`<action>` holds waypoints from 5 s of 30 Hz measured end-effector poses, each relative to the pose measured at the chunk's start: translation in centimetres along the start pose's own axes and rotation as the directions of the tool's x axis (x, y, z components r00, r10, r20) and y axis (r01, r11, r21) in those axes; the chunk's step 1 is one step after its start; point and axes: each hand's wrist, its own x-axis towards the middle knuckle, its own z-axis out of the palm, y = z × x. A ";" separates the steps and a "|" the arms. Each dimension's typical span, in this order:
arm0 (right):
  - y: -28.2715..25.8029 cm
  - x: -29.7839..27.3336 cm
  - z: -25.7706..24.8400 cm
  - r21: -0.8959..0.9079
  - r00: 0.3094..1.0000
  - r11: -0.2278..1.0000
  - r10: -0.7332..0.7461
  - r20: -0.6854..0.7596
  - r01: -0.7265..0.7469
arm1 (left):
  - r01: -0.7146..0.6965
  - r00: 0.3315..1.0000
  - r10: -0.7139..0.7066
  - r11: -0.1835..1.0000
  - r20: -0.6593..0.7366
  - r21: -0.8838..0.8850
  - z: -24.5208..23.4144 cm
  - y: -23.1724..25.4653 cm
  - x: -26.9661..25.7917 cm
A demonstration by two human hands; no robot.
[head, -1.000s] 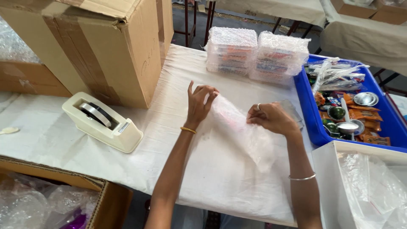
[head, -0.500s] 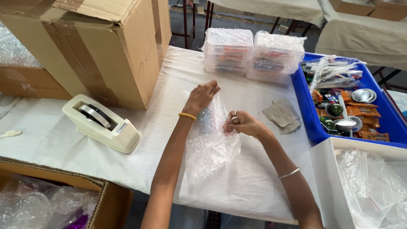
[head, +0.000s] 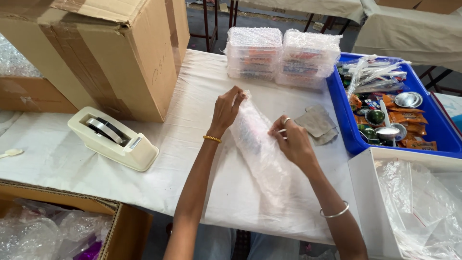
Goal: The person places small packaged items into a clear plastic container, wraps it in bubble wrap, and secures it with tape. They then wipe a small bottle and a box with a cloth and place them into a plastic bag.
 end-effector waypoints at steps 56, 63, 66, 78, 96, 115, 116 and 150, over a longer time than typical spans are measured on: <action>12.8 3.8 6.6 0.371 0.761 0.771 0.217 0.611 -0.518 | 0.160 0.859 -0.098 0.984 0.502 -0.083 -1.2 2.6 -6.7; 13.4 4.7 7.9 0.549 0.878 0.699 0.265 0.398 -0.459 | 0.109 0.845 -0.149 0.988 0.514 0.106 0.7 6.1 -3.7; 12.1 5.0 7.6 0.656 0.943 0.681 0.187 0.275 -0.326 | 0.065 0.895 -0.096 0.994 0.435 0.084 2.0 6.5 -1.8; 12.8 5.3 7.8 0.764 0.937 0.544 0.233 0.259 -0.347 | 0.247 0.900 -0.174 0.959 0.400 -0.140 3.9 1.0 -0.1; 8.6 10.5 6.6 0.529 0.905 0.734 0.348 0.244 -0.425 | 0.235 0.894 -0.133 0.952 0.428 -0.195 3.9 -3.9 -2.0; -16.0 5.3 18.7 0.148 0.827 0.823 -0.560 0.053 0.548 | 0.159 0.950 -0.077 0.953 0.303 -0.259 6.0 -6.1 -2.9; -16.8 6.2 21.0 0.296 0.826 0.853 -0.503 0.253 0.429 | 0.258 0.929 -0.158 0.925 0.334 -0.280 5.4 -4.7 -2.8; -7.0 5.9 25.6 0.533 0.622 0.807 -0.285 0.729 -0.255 | 0.213 0.938 -0.114 0.935 0.326 -0.284 6.8 -6.9 -2.3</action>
